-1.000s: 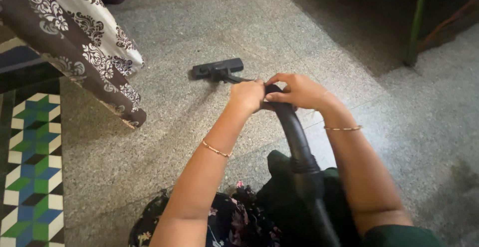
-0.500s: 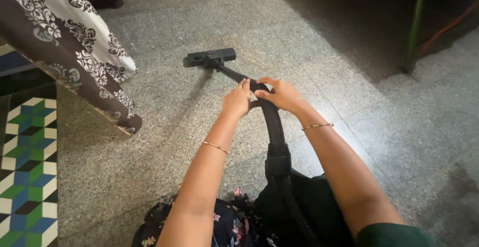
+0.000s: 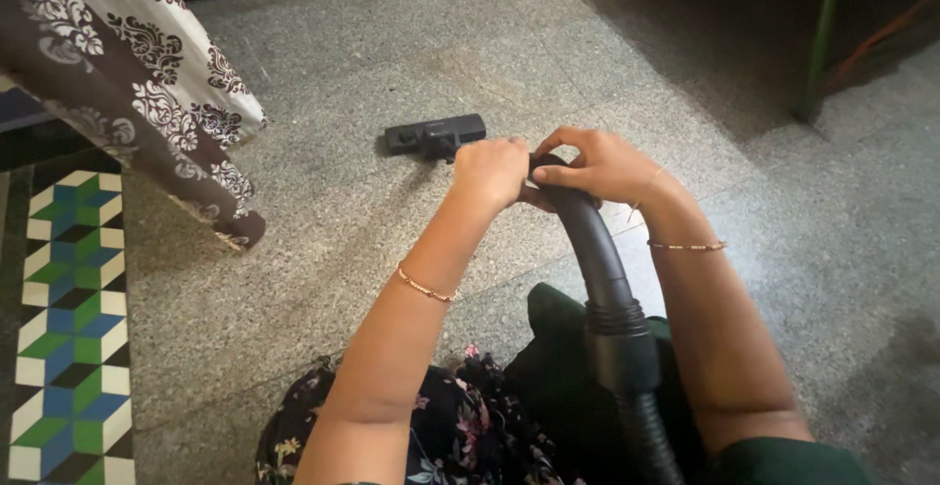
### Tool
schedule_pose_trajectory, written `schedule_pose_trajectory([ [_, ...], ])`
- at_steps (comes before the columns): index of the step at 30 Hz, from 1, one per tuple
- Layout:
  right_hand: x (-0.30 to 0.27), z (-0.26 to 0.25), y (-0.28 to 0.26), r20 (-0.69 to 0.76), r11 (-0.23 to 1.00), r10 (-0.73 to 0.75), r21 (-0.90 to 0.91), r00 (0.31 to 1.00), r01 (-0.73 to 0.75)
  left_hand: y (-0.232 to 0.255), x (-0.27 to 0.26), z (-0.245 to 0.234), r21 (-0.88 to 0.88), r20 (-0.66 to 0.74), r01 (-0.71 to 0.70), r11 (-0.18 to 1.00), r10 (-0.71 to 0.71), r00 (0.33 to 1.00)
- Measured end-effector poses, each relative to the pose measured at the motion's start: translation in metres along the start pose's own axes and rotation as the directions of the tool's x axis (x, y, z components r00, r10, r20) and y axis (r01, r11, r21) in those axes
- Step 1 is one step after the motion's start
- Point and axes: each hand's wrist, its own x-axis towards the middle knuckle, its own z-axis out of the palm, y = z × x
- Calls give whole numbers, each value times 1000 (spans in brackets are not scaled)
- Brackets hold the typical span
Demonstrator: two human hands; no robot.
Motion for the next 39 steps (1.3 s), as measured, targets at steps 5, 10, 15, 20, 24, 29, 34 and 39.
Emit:
schedule_pose_trajectory([
  [5, 27, 19, 9, 17, 999, 38, -2, 999, -38, -27, 15, 30, -43, 73, 95, 995, -92, 993],
  [10, 73, 53, 40, -31, 999, -9, -39, 999, 8, -65, 35, 92, -134, 11, 135, 982, -135, 991],
  [15, 117, 75, 80, -66, 999, 4, 46, 998, -1, -87, 46, 117, -250, -47, 73, 965, -87, 995],
  [20, 143, 95, 114, -229, 999, -24, 24, 973, 31, -88, 49, 117, -289, 195, 170, 942, -116, 974],
  [24, 135, 91, 111, -264, 984, -67, 142, 962, 108, -90, 51, 125, -328, 225, 204, 922, -134, 965],
  [29, 93, 54, 78, -207, 977, -13, 206, 978, 57, -80, 47, 92, -325, 103, 102, 940, -72, 992],
  [34, 33, 9, 59, -123, 963, -30, 261, 992, 62, -49, 25, 13, -390, 121, -30, 920, 84, 989],
  [39, 4, -10, 41, -11, 980, 51, 191, 999, -48, -36, 19, -5, -412, 66, -137, 901, 180, 981],
])
